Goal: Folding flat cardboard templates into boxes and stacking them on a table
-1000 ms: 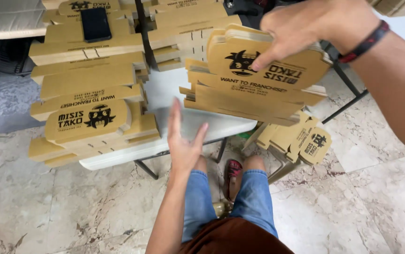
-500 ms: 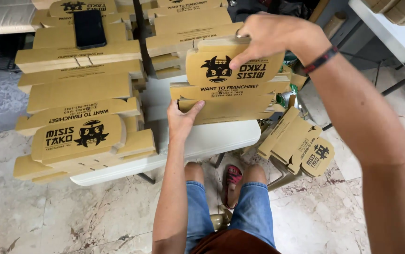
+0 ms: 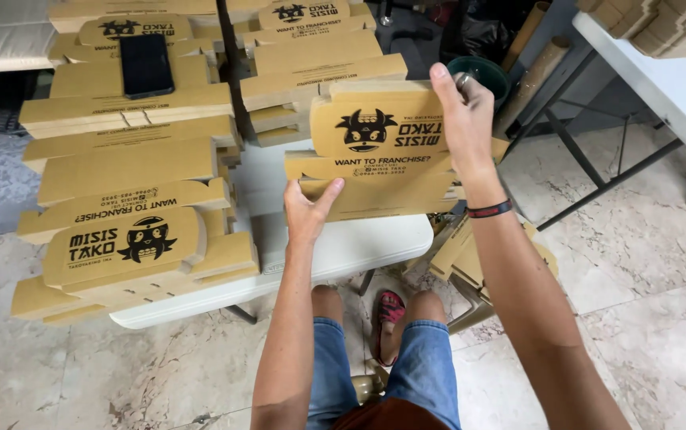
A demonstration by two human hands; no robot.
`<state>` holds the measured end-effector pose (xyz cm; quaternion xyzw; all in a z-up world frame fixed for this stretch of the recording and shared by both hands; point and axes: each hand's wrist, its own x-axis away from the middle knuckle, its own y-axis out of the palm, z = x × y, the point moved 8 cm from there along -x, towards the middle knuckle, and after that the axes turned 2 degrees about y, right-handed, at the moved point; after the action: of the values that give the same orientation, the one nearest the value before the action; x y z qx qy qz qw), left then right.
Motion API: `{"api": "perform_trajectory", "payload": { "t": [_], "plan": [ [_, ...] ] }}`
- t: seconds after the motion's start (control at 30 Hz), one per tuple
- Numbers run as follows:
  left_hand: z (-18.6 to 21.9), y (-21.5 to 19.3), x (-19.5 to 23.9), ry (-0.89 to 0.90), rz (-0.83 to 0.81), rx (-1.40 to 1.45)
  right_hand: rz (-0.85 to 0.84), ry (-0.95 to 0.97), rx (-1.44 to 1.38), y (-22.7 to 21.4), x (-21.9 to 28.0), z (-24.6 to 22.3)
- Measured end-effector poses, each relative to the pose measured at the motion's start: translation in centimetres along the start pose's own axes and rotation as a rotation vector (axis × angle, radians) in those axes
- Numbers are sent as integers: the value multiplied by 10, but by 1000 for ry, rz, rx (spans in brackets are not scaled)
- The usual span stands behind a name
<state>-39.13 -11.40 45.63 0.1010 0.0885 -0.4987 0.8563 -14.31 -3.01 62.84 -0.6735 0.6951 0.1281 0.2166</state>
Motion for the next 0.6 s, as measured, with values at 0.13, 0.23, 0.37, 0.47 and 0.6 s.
{"api": "perform_trajectory", "payload": {
  "t": [0.13, 0.23, 0.37, 0.47, 0.6],
  "plan": [
    [-6, 1, -1, 87, -11, 3, -87, -27, 10, -4, -9, 2],
    [-8, -1, -3, 70, 14, 22, -269, -91, 305, 4, -26, -23],
    [-12, 1, -3, 47, -5, 27, -607, -585, 606, 65, -36, -96],
    [-18, 5, -2, 15, -21, 84, -881, -324, 919, 119, -31, -112],
    [-21, 6, -4, -15, -23, 116, -1156, 87, 1276, 147, -11, -72]
  ]
}}
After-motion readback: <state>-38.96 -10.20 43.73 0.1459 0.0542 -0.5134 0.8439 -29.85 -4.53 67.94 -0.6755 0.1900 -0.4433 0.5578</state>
